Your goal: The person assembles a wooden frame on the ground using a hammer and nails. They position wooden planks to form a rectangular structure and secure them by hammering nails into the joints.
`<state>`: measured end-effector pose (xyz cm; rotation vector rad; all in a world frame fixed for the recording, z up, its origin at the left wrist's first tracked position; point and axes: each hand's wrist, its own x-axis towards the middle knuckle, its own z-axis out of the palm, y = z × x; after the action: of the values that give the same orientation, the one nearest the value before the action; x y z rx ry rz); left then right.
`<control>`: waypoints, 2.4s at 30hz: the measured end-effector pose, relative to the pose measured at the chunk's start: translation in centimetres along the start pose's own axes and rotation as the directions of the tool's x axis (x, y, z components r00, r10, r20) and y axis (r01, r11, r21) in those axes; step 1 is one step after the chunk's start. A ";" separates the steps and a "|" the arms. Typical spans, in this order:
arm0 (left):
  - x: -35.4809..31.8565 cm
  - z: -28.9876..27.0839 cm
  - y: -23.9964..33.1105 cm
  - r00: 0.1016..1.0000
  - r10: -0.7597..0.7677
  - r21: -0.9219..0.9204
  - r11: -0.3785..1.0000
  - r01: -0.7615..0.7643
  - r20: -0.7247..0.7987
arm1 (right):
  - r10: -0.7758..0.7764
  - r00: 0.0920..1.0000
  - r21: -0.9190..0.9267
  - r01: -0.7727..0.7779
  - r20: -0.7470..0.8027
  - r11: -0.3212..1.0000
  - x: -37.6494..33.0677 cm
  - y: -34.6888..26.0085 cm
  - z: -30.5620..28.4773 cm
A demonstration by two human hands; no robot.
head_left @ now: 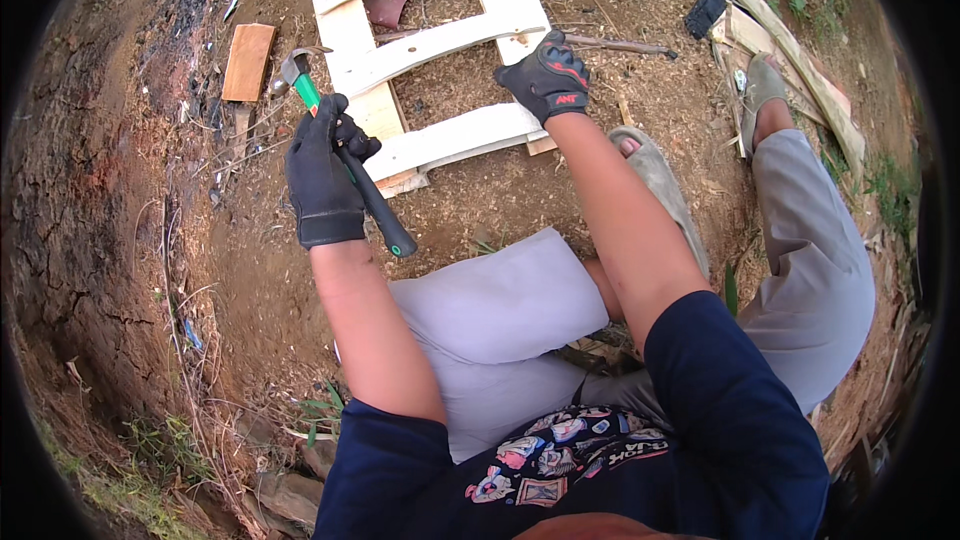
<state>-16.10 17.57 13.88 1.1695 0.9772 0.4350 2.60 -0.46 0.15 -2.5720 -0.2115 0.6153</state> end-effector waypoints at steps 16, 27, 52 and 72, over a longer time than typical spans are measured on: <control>7.2 -13.1 -3.8 0.888 0.415 0.895 0.446 -0.007 -0.200 | -0.336 0.914 0.539 0.168 0.229 0.825 0.5 8.2 -2.1; 10.8 -11.2 -8.9 0.958 0.043 0.899 0.360 0.249 -0.282 | -0.251 0.907 0.736 -0.089 0.338 0.671 0.1 8.7 -2.0; 8.1 -7.3 -6.8 0.955 -0.030 0.946 0.128 0.297 -0.296 | -0.264 0.904 0.618 0.000 0.336 0.786 -1.4 8.4 -3.1; 9.4 -7.3 -8.1 0.943 0.047 0.779 0.578 0.243 -0.329 | -0.155 0.976 0.446 0.072 0.152 0.892 1.0 7.7 -0.2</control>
<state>-18.58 25.62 2.19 1.9064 1.6179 0.0385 3.87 -7.05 -3.84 -2.0533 -0.2516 0.7605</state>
